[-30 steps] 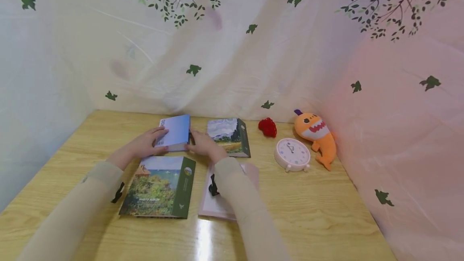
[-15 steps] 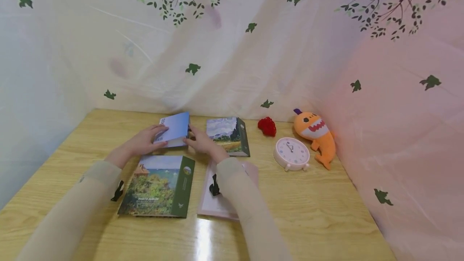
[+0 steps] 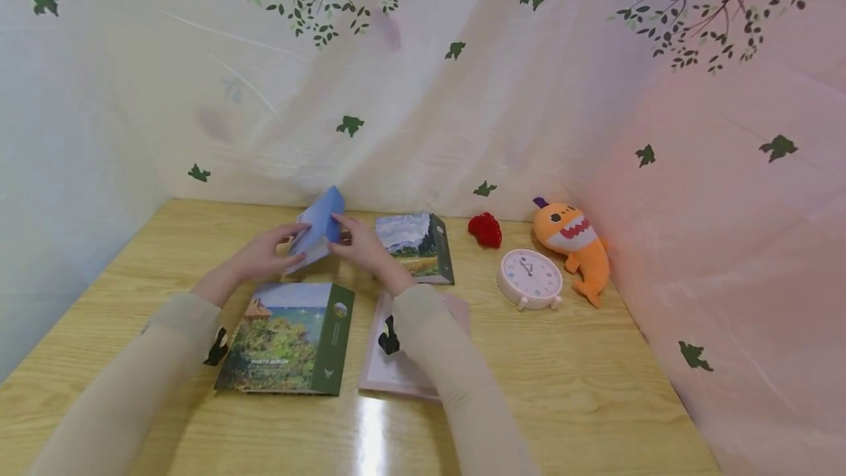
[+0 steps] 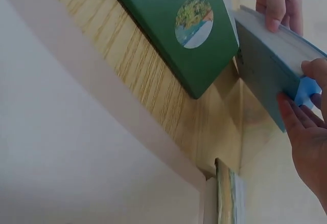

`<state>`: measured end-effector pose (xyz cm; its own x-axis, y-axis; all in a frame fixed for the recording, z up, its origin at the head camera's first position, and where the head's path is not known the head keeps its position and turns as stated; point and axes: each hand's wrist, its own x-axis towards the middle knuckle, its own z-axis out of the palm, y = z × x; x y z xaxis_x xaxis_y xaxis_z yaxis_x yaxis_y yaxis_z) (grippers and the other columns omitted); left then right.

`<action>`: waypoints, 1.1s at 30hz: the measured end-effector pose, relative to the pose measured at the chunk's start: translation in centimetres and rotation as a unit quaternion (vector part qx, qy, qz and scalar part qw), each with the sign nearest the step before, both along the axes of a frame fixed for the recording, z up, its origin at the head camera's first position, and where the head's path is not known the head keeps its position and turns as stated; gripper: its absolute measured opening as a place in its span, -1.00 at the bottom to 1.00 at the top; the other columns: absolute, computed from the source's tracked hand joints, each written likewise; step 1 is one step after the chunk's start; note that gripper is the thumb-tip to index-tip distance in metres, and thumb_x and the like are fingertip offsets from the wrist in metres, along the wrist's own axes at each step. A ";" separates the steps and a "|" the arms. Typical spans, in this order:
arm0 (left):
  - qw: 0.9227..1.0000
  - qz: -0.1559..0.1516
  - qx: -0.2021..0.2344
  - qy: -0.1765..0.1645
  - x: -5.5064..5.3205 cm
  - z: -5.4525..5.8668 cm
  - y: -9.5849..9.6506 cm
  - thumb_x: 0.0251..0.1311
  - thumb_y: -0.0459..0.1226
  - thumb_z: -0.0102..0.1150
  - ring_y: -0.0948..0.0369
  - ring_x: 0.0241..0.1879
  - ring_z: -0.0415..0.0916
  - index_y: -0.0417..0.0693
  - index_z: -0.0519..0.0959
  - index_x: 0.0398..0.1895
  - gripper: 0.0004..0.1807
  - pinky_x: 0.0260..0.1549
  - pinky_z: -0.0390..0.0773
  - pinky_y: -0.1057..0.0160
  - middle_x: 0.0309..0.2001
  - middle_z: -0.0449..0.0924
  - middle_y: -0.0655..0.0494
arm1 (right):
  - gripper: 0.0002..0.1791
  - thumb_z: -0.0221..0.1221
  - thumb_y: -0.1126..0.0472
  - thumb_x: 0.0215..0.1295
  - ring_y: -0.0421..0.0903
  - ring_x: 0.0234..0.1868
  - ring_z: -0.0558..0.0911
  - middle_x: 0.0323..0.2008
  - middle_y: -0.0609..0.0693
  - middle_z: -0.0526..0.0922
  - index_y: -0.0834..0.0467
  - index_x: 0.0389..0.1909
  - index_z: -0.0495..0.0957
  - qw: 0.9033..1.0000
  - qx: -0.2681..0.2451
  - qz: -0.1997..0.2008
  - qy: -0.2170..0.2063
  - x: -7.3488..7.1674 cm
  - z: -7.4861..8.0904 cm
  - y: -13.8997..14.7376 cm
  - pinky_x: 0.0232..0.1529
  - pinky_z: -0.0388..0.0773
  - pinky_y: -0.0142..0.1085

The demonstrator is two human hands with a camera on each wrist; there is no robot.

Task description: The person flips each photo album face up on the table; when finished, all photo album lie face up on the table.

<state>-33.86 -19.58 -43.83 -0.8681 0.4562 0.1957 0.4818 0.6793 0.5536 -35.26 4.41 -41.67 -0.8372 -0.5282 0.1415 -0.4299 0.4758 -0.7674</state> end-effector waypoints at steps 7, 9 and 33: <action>0.997 -0.023 0.074 -0.008 -0.4 0.3 0.4 0.25 -0.21 0.17 -0.16 0.18 0.36 -0.14 0.18 0.41 -0.31 0.05 0.49 -0.10 0.31 0.28 -0.23 | -0.35 0.26 0.36 0.17 0.18 0.10 0.55 0.28 0.29 0.28 0.35 0.29 0.29 0.998 -0.048 0.009 0.039 0.2 0.1 -1.0 0.10 0.51 -0.15; 0.995 -0.022 0.096 -0.014 -0.3 0.6 0.6 0.26 -0.23 0.16 -0.15 0.17 0.38 -0.11 0.18 0.41 -0.32 0.00 0.53 -0.08 0.31 0.29 -0.20 | -0.36 0.26 0.36 0.16 0.16 0.10 0.55 0.28 0.28 0.29 0.35 0.28 0.30 0.997 -0.066 -0.002 0.030 0.2 -0.1 -1.1 0.09 0.52 -0.20; 0.982 0.082 0.122 -0.122 -0.3 3.6 0.6 0.06 0.14 0.25 -0.23 0.20 0.29 0.17 -0.04 0.50 -0.01 -0.17 0.60 -0.06 0.38 0.09 -0.29 | -0.29 0.06 0.55 0.24 0.31 0.36 0.17 0.39 0.34 0.08 0.43 0.38 0.00 0.970 -0.192 0.085 -0.122 1.5 1.4 -2.4 0.26 0.33 -0.04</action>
<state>-34.18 -19.03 -40.25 -0.9607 0.2713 0.0583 0.2093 0.5704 0.7943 -33.76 1.98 -40.28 -0.7757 -0.6095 0.1635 -0.2606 0.0734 -0.9627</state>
